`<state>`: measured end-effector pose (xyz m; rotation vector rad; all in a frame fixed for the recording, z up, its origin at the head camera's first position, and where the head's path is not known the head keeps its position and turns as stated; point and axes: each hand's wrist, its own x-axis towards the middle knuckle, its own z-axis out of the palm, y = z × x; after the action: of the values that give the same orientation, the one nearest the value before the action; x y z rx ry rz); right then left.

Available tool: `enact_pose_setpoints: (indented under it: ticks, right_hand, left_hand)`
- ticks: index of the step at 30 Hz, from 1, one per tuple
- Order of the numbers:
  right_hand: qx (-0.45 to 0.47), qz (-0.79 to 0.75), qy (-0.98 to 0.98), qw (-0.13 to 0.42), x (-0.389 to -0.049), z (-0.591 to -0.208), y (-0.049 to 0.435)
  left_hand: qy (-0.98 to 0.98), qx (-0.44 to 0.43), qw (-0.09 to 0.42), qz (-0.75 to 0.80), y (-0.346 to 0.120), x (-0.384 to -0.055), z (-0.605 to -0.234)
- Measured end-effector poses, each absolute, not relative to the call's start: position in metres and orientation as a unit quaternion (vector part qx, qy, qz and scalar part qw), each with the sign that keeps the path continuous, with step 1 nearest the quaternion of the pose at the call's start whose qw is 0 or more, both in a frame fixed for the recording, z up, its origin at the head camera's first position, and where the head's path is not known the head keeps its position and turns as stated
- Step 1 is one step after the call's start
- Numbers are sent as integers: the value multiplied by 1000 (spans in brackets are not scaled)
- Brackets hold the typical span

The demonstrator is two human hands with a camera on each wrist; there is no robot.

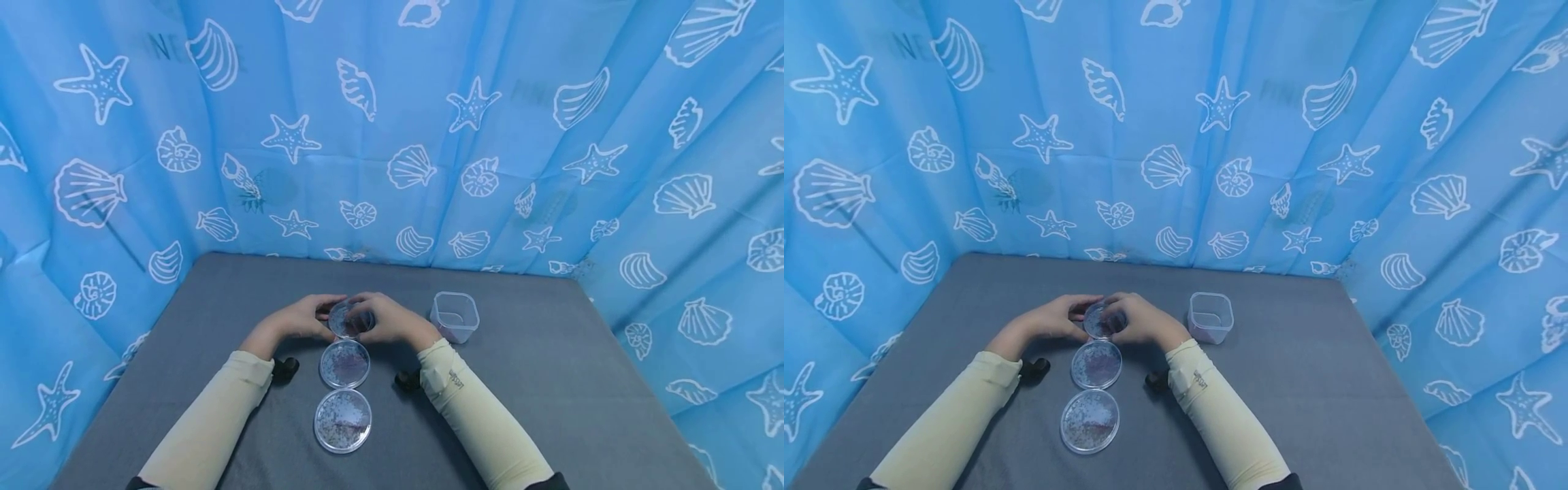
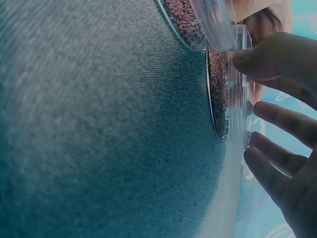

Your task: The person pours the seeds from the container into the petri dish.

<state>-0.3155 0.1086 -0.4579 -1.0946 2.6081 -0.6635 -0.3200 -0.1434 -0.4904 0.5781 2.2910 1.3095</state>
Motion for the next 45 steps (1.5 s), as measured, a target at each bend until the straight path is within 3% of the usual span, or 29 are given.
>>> enact_pose_setpoints:
  ticks: [34,45]
  right_hand:
    - [-395,-205,885,138,-313,-458,109]
    - [-372,-248,887,119,-298,-454,118]
  left_hand:
    - [833,224,207,461,-143,-319,-485]
    - [838,227,211,450,-142,-314,-485]
